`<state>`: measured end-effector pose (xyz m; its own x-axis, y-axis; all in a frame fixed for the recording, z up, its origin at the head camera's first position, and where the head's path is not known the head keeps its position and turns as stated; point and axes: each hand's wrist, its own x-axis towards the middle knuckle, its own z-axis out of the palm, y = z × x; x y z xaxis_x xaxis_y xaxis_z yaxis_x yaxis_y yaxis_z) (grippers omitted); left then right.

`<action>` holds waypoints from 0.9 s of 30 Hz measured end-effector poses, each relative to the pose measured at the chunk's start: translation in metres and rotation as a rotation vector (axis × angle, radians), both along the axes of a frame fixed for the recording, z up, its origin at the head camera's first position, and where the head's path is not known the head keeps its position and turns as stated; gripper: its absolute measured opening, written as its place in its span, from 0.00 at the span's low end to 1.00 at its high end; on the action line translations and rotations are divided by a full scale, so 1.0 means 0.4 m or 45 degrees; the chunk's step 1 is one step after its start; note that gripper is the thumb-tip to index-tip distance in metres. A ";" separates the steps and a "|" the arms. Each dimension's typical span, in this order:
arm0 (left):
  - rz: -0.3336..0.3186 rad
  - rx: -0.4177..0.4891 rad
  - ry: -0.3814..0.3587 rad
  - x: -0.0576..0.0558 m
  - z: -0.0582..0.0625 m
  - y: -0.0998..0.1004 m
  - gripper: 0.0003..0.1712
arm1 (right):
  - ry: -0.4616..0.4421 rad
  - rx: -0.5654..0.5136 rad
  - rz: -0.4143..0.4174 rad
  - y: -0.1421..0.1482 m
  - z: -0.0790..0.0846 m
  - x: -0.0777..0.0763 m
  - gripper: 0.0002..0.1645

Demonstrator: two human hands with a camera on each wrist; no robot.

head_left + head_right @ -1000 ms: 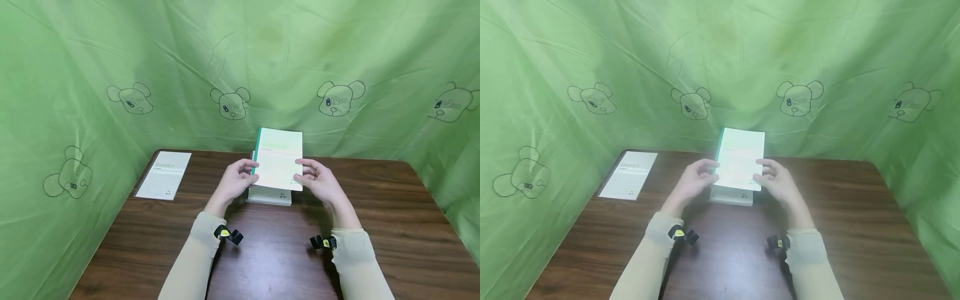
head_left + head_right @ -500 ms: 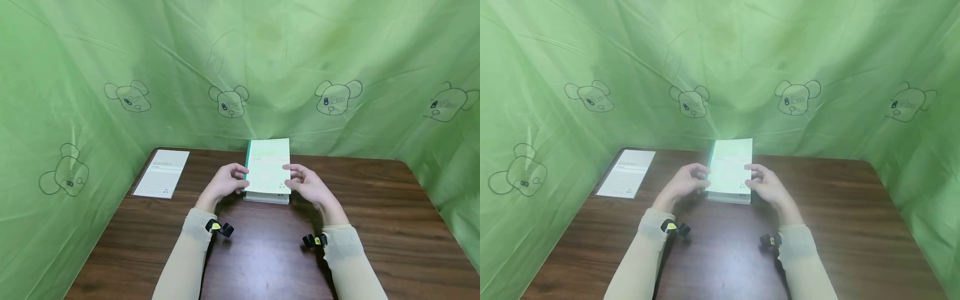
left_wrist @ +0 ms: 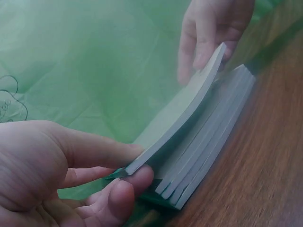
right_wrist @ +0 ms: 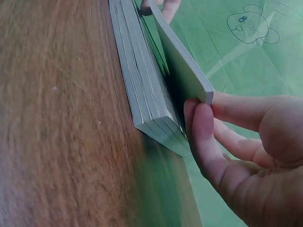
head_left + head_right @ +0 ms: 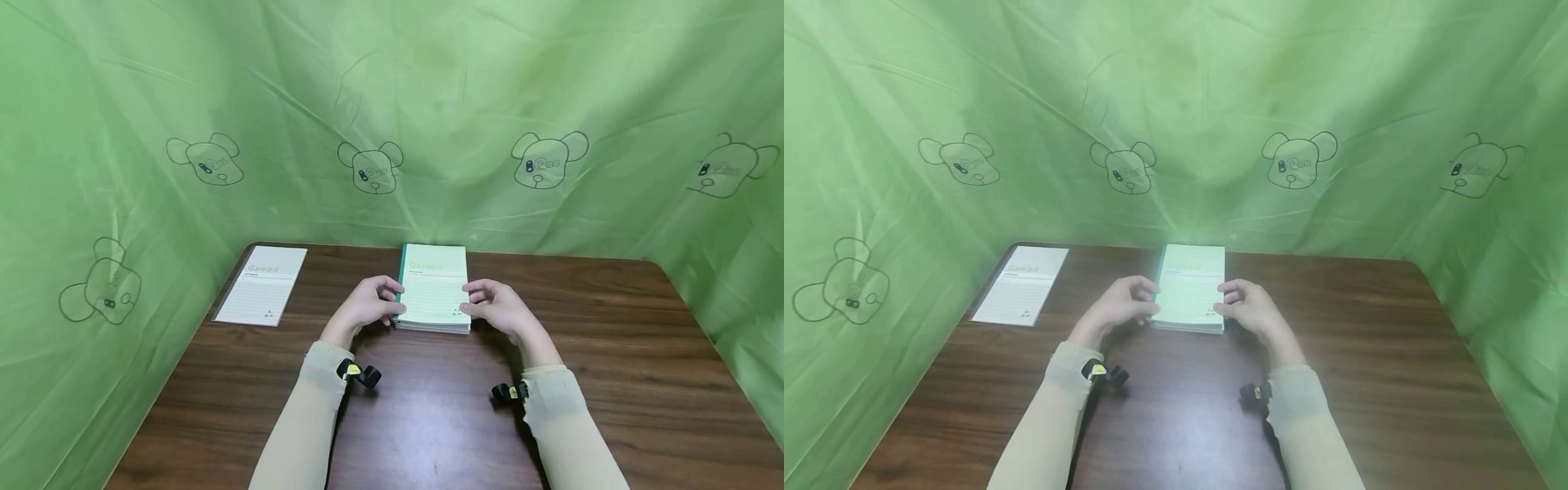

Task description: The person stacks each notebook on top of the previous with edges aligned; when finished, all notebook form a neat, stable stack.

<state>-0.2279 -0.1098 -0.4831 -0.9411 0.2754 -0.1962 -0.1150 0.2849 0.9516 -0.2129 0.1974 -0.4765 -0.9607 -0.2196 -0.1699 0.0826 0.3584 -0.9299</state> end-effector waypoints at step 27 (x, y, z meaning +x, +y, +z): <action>-0.001 -0.317 0.200 -0.002 -0.002 0.013 0.18 | 0.012 0.195 -0.056 0.003 -0.015 -0.005 0.30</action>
